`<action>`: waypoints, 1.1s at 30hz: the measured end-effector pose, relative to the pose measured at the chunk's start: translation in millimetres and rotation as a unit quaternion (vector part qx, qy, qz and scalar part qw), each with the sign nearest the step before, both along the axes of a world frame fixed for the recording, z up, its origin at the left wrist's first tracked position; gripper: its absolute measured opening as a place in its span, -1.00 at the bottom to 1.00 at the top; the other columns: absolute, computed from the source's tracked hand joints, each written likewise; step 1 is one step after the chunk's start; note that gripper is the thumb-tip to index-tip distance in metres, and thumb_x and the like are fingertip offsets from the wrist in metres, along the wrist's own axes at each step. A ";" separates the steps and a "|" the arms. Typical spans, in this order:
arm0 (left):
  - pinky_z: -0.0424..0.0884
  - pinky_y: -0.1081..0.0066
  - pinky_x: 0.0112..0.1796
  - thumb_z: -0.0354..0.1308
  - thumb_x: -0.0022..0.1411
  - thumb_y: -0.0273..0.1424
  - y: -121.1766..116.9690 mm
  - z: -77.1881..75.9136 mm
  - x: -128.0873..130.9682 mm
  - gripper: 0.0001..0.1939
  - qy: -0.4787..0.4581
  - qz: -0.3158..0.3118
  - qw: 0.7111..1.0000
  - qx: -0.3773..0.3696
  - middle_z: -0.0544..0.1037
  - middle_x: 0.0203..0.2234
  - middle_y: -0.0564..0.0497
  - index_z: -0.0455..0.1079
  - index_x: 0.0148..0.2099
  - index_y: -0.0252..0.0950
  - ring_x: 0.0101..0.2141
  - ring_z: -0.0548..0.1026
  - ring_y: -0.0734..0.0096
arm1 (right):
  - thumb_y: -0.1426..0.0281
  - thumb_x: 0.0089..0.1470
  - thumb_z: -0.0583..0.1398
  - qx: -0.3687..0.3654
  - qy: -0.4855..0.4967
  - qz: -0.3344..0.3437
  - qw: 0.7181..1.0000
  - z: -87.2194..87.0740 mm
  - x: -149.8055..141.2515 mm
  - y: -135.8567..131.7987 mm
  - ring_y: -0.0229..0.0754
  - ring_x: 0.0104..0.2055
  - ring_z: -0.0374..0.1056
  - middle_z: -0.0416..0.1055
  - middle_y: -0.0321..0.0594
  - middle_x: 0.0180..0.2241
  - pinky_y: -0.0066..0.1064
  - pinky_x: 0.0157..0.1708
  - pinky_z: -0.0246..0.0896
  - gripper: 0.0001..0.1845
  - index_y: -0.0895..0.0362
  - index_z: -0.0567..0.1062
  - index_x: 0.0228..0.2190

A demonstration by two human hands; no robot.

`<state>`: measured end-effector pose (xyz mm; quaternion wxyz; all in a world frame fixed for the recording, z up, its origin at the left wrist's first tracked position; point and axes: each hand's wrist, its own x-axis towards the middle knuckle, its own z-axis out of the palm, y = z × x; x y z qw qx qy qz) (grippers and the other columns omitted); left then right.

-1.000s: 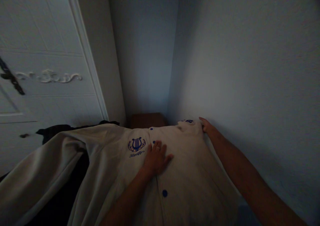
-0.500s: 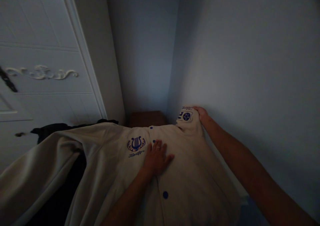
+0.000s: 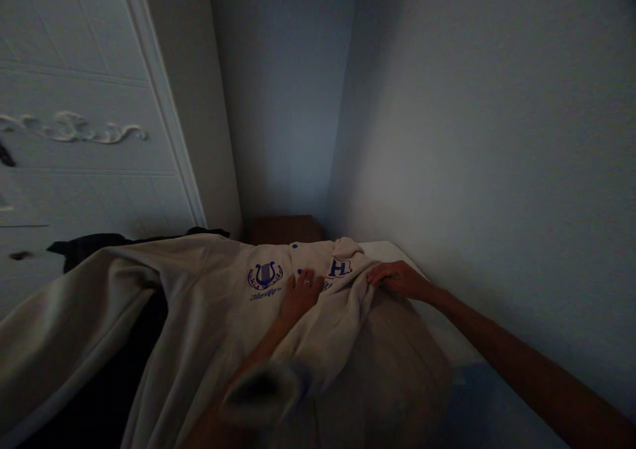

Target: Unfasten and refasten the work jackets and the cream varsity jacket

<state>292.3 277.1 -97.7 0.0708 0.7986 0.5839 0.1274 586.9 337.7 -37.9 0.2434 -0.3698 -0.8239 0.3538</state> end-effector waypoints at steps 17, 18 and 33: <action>0.04 0.06 0.27 -0.28 0.38 -0.42 6.3 18.7 -7.0 -0.49 -0.158 0.030 0.986 -0.052 0.47 0.15 0.00 0.47 0.08 -0.19 0.28 0.22 0.23 | 0.26 -0.02 0.29 0.018 -0.054 -0.273 0.960 -5.4 -44.4 84.2 -0.03 -0.14 0.44 0.53 -0.07 -0.19 -0.24 -0.08 0.33 -0.68 0.15 0.52 -0.21; 0.08 0.10 0.25 -0.32 0.39 -0.42 7.1 20.2 -7.0 -0.46 -0.178 0.037 0.982 -0.051 0.51 0.10 0.00 0.50 0.04 -0.20 0.25 0.27 0.24 | 0.24 -0.10 0.35 0.003 -0.067 -0.271 0.960 -7.9 -49.0 88.8 0.00 -0.16 0.45 0.54 -0.08 -0.24 -0.25 -0.10 0.34 -0.65 0.15 0.53 -0.26; -0.04 -0.10 0.25 -0.04 0.36 -0.12 0.4 17.2 3.2 -0.61 -0.101 0.003 0.995 -0.026 0.47 0.12 -0.06 0.48 0.03 -0.16 0.25 0.23 0.09 | 0.42 -0.17 0.32 -0.022 -0.061 -0.368 0.927 -13.6 -39.2 140.7 -0.01 -0.05 0.44 0.56 -0.12 -0.38 -0.43 -0.19 0.32 -0.86 0.17 0.57 -0.44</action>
